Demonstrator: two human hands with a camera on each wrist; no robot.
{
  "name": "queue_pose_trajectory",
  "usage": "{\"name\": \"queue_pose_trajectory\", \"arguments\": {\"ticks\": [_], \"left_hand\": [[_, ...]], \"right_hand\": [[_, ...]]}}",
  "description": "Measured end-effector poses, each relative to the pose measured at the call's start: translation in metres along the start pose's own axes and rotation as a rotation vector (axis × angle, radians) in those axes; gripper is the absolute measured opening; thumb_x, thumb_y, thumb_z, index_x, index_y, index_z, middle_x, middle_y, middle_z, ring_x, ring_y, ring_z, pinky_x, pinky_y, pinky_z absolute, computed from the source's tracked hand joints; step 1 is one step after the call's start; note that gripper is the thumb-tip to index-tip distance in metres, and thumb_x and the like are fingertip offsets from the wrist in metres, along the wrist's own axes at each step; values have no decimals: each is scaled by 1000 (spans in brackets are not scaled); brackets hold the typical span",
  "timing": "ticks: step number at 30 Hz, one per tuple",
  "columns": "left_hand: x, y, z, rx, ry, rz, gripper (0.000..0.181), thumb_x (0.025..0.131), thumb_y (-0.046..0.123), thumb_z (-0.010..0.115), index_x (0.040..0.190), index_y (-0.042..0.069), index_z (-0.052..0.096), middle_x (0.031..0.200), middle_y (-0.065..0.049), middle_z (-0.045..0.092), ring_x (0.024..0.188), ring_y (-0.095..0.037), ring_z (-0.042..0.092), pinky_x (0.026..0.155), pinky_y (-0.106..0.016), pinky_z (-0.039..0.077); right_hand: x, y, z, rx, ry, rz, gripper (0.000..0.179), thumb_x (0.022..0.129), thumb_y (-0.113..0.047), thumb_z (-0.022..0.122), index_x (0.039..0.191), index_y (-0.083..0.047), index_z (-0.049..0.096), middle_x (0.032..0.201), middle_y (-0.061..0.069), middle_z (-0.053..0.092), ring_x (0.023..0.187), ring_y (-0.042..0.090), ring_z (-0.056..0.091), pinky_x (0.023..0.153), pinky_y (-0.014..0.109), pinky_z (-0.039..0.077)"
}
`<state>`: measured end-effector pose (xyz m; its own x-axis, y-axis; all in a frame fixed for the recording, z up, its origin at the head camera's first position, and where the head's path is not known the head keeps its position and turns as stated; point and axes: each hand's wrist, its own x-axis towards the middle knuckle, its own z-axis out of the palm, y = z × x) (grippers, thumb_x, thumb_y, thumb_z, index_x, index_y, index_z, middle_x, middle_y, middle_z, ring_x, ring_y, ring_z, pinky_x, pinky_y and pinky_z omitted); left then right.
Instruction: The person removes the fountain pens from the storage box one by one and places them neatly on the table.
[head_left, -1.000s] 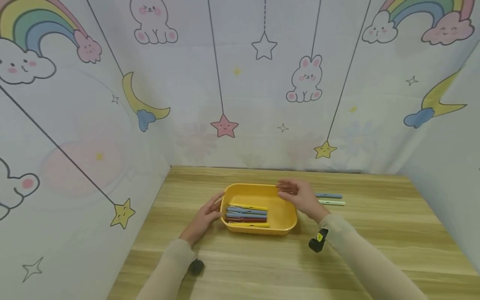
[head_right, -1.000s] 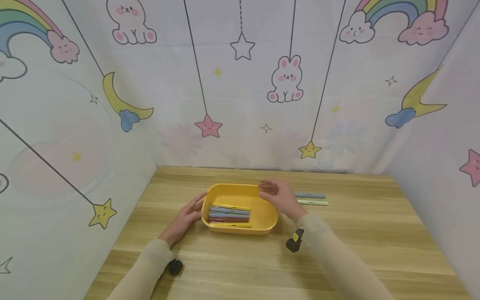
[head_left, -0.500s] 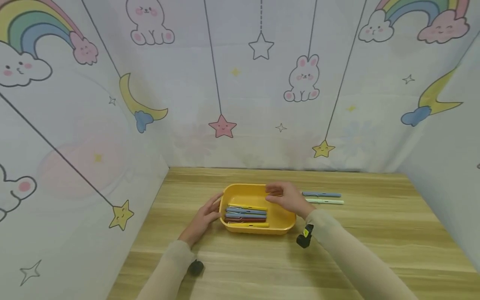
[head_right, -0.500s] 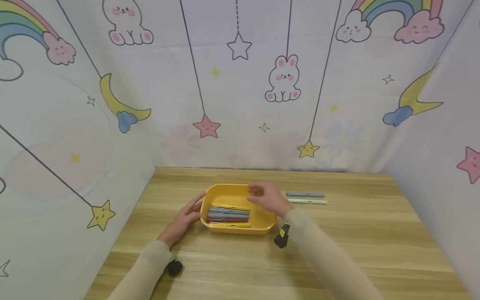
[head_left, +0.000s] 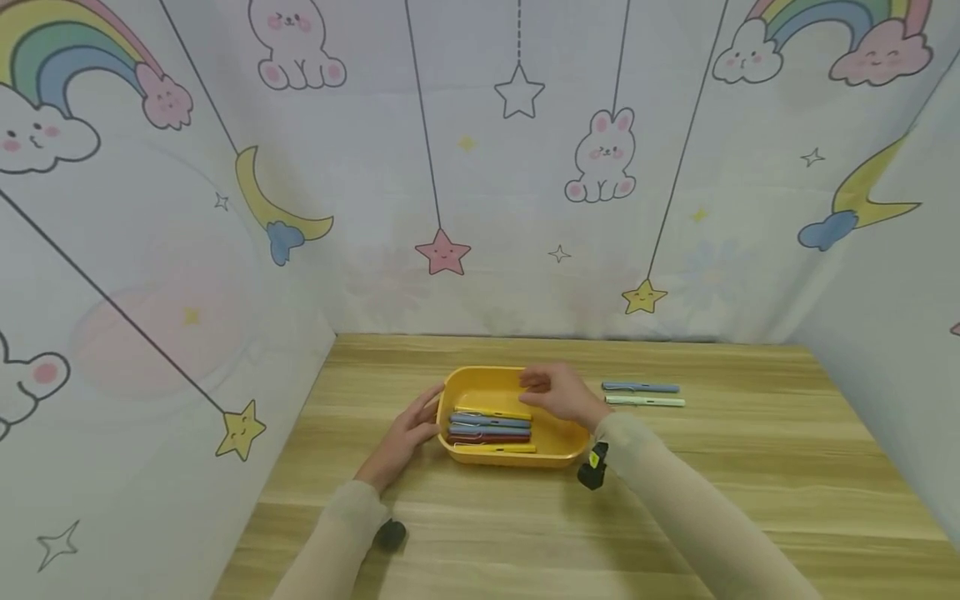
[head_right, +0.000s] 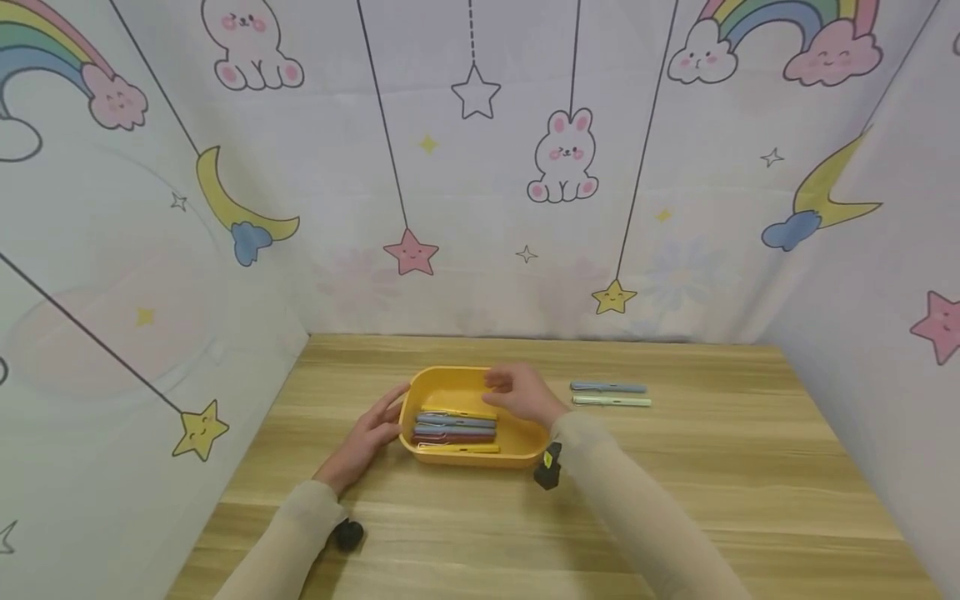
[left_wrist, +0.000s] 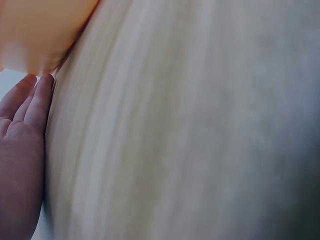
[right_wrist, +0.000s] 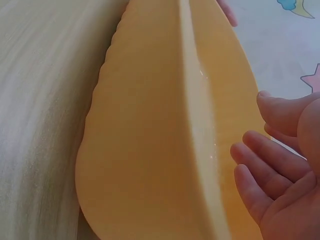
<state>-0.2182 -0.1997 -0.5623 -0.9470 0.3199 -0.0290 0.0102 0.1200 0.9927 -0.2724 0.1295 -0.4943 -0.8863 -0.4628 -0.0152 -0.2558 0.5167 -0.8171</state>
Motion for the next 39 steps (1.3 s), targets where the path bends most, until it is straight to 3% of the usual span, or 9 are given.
{"name": "queue_pose_trajectory", "arguments": {"ticks": [5,14,19,28,39], "left_hand": [[-1,0,1,14,10,-11,65,104,18,60,163,33,37,167,-9,39,155,-30,36,124,-61,25],[1,-2,1,2,3,9,67,103,16,60,164,30,37,167,-11,40,154,-30,37,124,-59,26],[0,-2,1,5,5,8,66,103,14,59,163,32,38,167,-9,40,154,-27,37,124,-57,28],[1,-1,2,-9,2,30,68,103,11,58,165,27,35,167,-12,39,154,-30,37,124,-57,28],[1,-1,1,4,-1,34,66,105,10,57,165,25,35,167,-12,38,155,-30,35,124,-54,27]], "right_hand": [[1,2,5,-37,-26,30,43,99,-15,74,138,-1,66,129,12,73,119,31,69,104,49,54],[6,4,12,-138,-56,-2,38,96,-10,77,133,-2,70,120,10,77,113,27,73,99,44,57],[7,0,16,-132,-88,8,38,96,-6,76,133,0,69,119,11,77,112,28,72,98,43,58],[11,0,21,-128,-94,18,36,94,-1,75,131,-1,72,117,11,78,110,27,73,95,42,59],[16,9,30,-244,-63,-69,29,91,6,76,119,0,77,109,9,80,103,25,76,91,40,61]]}}
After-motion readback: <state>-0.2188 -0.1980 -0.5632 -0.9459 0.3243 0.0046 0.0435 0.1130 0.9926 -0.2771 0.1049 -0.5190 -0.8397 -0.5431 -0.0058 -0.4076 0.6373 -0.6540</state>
